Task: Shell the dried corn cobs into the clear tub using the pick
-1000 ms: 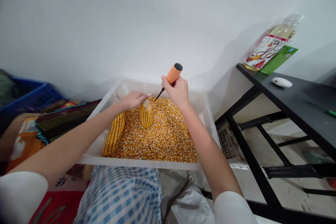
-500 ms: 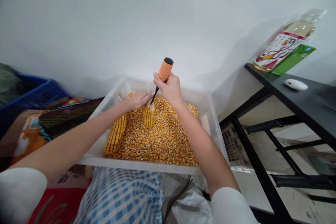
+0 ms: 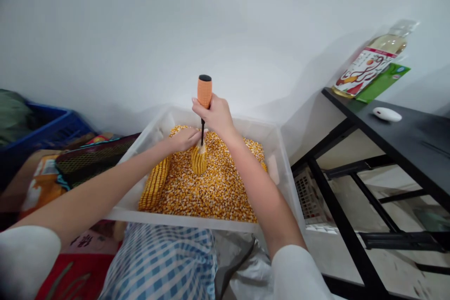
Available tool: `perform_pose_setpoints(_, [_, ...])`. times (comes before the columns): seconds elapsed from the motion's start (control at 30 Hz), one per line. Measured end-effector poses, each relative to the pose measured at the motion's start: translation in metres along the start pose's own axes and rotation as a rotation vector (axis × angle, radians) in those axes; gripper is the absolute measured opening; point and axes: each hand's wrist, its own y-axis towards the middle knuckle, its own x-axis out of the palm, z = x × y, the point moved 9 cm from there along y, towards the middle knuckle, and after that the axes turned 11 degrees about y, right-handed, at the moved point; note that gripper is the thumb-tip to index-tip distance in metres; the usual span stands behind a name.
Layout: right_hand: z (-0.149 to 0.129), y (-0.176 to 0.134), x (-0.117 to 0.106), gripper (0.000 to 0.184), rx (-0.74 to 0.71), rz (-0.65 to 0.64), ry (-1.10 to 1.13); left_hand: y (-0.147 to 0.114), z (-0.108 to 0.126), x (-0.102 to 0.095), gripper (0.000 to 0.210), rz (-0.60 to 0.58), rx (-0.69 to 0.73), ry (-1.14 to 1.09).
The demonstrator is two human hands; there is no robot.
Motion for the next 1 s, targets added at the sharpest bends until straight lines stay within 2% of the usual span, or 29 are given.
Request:
perform_pose_setpoints(0.1, [-0.006, -0.003, 0.000, 0.025, -0.007, -0.023, -0.003, 0.002, 0.003, -0.001, 0.056, 0.048, 0.066, 0.050])
perform_pose_setpoints(0.23, [0.005, -0.010, 0.006, 0.026, 0.026, -0.069, -0.054, 0.001, 0.003, -0.004, 0.053, 0.101, 0.114, 0.047])
perform_pose_setpoints(0.43, [0.013, -0.014, 0.003, 0.029, 0.026, -0.001, -0.022, -0.001, 0.007, -0.005, 0.058, 0.102, 0.159, 0.080])
perform_pose_setpoints(0.53, [0.008, -0.012, 0.000, 0.030, 0.020, 0.007, -0.013, -0.002, 0.008, -0.007, 0.061, 0.108, 0.157, 0.083])
perform_pose_setpoints(0.67, [0.003, -0.009, -0.011, 0.030, 0.005, 0.101, -0.002, -0.003, 0.010, -0.008, 0.065, 0.089, 0.144, 0.075])
perform_pose_setpoints(1.0, [0.006, -0.009, -0.010, 0.029, 0.013, 0.090, 0.004, -0.004, 0.008, -0.010, 0.068, 0.097, 0.110, 0.060])
